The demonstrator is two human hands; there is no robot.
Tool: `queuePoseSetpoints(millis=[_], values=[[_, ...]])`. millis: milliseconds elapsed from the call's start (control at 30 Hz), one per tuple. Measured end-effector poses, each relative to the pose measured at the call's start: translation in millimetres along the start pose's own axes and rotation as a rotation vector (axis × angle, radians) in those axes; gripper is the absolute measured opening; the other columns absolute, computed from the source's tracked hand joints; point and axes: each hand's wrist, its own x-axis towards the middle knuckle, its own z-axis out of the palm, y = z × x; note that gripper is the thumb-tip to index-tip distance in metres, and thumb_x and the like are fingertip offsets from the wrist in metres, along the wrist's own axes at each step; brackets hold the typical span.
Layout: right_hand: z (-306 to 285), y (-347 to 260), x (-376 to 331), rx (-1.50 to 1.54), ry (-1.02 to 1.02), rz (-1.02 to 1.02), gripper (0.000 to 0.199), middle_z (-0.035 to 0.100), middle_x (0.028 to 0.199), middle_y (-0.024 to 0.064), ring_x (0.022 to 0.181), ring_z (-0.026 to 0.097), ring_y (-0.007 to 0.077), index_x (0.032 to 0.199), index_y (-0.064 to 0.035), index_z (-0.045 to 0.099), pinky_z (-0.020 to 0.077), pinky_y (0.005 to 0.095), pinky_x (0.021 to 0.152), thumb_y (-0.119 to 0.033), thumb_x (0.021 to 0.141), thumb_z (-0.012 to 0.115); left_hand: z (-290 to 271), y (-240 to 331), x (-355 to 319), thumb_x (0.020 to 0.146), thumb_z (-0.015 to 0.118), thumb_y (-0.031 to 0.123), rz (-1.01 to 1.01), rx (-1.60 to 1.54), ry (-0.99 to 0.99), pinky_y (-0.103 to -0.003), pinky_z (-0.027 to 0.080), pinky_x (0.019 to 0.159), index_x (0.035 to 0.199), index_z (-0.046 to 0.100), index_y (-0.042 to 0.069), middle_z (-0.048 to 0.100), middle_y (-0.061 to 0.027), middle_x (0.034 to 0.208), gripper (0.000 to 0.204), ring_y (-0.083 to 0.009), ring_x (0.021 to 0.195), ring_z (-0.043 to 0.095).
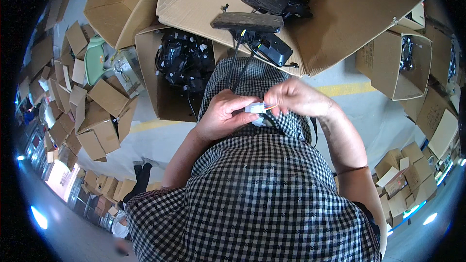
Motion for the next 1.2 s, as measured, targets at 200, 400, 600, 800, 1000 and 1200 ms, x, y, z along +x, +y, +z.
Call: queuePoseSetpoints(millis=[200, 400, 600, 800, 1000, 1200], values=[[-41.1, 14.9, 74.4, -0.999, 0.776, 0.006, 0.029, 0.063, 0.090, 0.0180, 0.084, 0.061, 0.0340, 0.095, -0.0020, 0.062, 0.0477, 0.0402, 0.074, -0.027, 0.081, 0.063, 7.5, 7.4, 10.7, 0.075, 0.071, 0.031, 0.093, 0.156, -0.060, -0.030, 0.040, 0.069, 0.099, 0.066, 0.012, 0.066, -0.0004, 0.075, 0.032, -0.0143, 0.067, 0.061], [-67.5, 24.2, 88.7, -0.830, 0.826, -0.119, 0.033, 0.064, 0.091, 0.0195, 0.078, 0.065, 0.0302, 0.107, -0.0028, 0.058, 0.0505, 0.0369, 0.073, -0.017, 0.077, 0.064, 6.9, 37.3, 47.0, 0.070, 0.074, 0.030, 0.355, 0.302, -0.045, -0.028, 0.037, 0.066, 0.100, 0.067, 0.014, 0.051, 0.0033, 0.060, 0.035, -0.0124, 0.057, 0.050], [-38.8, -2.8, 65.0, 0.471, 0.675, -0.343, 0.022, 0.064, 0.092, 0.0061, 0.080, 0.062, 0.0119, 0.110, -0.0005, 0.056, 0.0525, 0.0259, 0.070, -0.002, 0.089, 0.052, 20.7, 75.4, 62.5, 0.075, 0.066, 0.029, 0.759, 0.326, 0.067, -0.027, 0.034, 0.055, 0.097, 0.066, 0.018, 0.044, 0.0059, 0.057, 0.024, -0.0095, 0.055, 0.047], [-20.3, 13.5, 53.8, 0.523, 0.593, -0.321, 0.028, 0.060, 0.087, 0.0020, 0.083, 0.059, 0.0130, 0.111, -0.0022, 0.055, 0.0487, 0.0235, 0.068, -0.021, 0.090, 0.054, 21.4, 101.1, 52.0, 0.078, 0.064, 0.025, 0.815, 0.310, 0.091, -0.026, 0.034, 0.051, 0.095, 0.066, 0.019, 0.047, 0.0048, 0.058, 0.018, -0.0096, 0.055, 0.050], [51.2, -70.6, -61.3, -0.183, -0.052, -0.300, 0.031, 0.066, 0.091, 0.0097, 0.081, 0.062, 0.0180, 0.099, 0.0014, 0.064, 0.0495, 0.0322, 0.075, -0.027, 0.087, 0.061, -50.5, 104.1, -26.0, 0.071, 0.074, 0.032, 0.528, 0.411, 0.192, -0.026, 0.033, 0.048, 0.103, 0.067, 0.014, 0.043, 0.0054, 0.054, 0.038, -0.0087, 0.047, 0.044], [50.7, -77.1, -74.9, -0.411, 0.131, -0.141, 0.029, 0.055, 0.065, 0.0008, 0.060, 0.046, 0.0072, 0.085, 0.0014, 0.063, 0.0382, 0.0248, 0.053, -0.027, 0.088, 0.061, -97.6, 108.5, -108.5, 0.072, 0.070, 0.031, 0.332, 0.242, 0.449, -0.028, 0.041, 0.050, 0.098, 0.066, 0.007, 0.059, -0.0012, 0.063, 0.036, -0.0142, 0.050, 0.053]])
